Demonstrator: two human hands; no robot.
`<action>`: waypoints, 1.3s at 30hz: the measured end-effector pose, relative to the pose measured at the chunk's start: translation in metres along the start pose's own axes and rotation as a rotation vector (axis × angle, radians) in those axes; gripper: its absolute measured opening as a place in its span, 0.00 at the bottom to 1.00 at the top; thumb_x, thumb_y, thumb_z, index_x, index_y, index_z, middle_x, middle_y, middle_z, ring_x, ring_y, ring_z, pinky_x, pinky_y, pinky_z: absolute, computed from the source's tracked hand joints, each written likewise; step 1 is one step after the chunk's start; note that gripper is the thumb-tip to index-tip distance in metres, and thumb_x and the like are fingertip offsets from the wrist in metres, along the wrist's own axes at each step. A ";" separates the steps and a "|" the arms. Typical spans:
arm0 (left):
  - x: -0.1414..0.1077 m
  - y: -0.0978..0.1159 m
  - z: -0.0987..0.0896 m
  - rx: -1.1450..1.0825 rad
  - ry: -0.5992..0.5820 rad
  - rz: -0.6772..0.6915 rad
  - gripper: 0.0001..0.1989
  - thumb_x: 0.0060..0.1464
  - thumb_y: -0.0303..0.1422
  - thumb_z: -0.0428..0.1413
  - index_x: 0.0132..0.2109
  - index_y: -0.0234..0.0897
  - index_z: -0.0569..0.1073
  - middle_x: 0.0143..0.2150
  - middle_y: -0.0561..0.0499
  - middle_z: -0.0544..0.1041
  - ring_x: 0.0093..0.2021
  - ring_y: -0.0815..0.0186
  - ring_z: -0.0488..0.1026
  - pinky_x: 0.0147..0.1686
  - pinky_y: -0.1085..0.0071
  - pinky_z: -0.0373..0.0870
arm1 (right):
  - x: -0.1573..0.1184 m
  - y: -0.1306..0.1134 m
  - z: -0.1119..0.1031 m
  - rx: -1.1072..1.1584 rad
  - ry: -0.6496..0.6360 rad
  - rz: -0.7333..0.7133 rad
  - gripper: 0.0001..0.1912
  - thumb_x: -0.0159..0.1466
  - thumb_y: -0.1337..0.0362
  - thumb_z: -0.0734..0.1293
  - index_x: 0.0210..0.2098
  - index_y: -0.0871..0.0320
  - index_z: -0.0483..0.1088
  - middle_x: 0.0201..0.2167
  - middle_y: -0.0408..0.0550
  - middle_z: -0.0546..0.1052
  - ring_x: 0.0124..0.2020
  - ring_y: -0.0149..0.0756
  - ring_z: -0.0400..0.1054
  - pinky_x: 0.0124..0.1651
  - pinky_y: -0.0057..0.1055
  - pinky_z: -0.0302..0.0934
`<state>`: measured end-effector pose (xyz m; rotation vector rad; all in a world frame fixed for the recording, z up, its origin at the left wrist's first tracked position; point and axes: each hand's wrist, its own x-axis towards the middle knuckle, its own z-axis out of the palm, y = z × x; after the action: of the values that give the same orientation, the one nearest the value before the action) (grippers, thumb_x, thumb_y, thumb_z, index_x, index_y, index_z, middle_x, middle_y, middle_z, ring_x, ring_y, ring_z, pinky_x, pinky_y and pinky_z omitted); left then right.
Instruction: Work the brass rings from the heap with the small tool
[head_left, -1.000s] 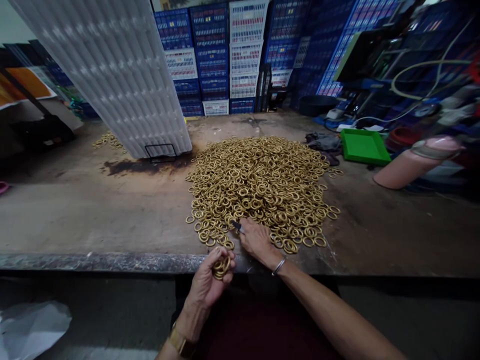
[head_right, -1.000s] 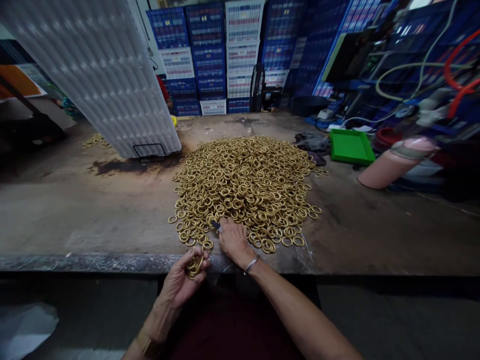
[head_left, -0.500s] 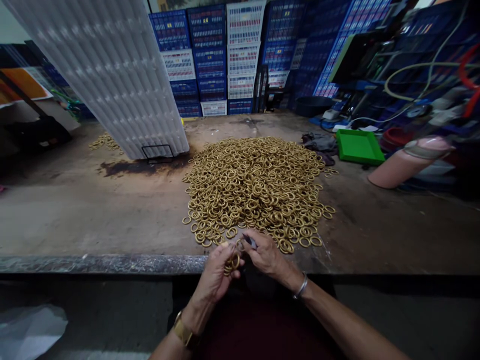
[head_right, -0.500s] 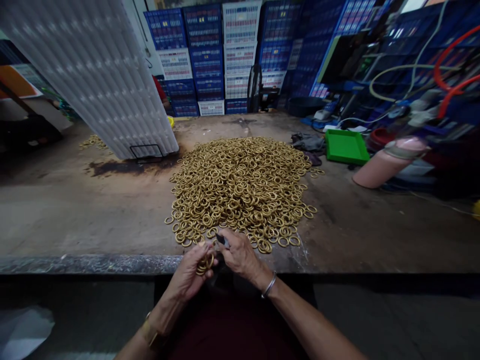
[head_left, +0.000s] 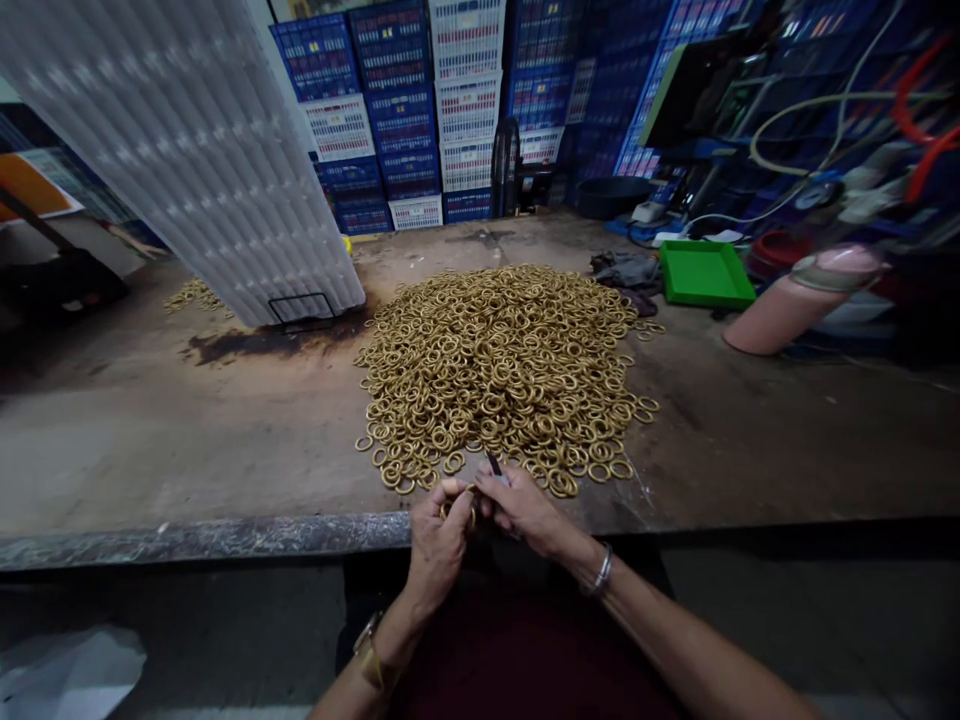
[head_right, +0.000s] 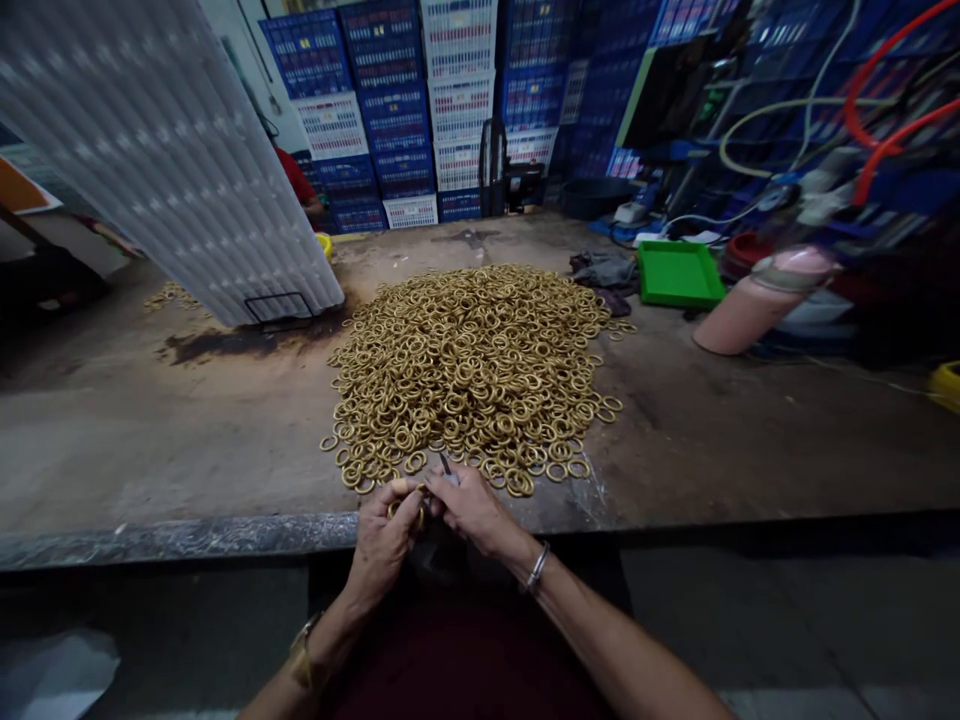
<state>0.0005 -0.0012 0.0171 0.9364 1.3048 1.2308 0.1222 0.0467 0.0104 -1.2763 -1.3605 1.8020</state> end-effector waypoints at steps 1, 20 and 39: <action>0.000 0.000 0.000 -0.023 -0.023 -0.024 0.13 0.48 0.42 0.55 0.30 0.34 0.70 0.20 0.57 0.63 0.19 0.76 0.56 0.19 0.79 0.52 | 0.000 0.000 0.000 0.028 0.005 0.008 0.16 0.56 0.49 0.59 0.31 0.57 0.59 0.17 0.35 0.63 0.11 0.21 0.48 0.13 0.20 0.40; -0.003 0.000 -0.004 -0.350 -0.129 -0.215 0.13 0.50 0.41 0.54 0.30 0.36 0.62 0.22 0.58 0.63 0.17 0.78 0.55 0.14 0.81 0.46 | 0.005 0.006 -0.006 -0.523 0.222 -0.405 0.07 0.55 0.66 0.58 0.21 0.58 0.62 0.16 0.38 0.61 0.19 0.26 0.53 0.24 0.23 0.48; -0.003 -0.008 -0.006 -0.257 -0.074 -0.172 0.16 0.50 0.45 0.53 0.29 0.37 0.61 0.20 0.60 0.62 0.16 0.78 0.54 0.14 0.81 0.47 | -0.001 0.025 0.002 -0.995 0.187 -0.570 0.07 0.52 0.73 0.57 0.27 0.57 0.63 0.21 0.42 0.68 0.23 0.30 0.59 0.27 0.27 0.45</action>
<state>-0.0040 -0.0064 0.0090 0.6657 1.1136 1.1855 0.1238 0.0365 -0.0129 -1.2285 -2.3135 0.5709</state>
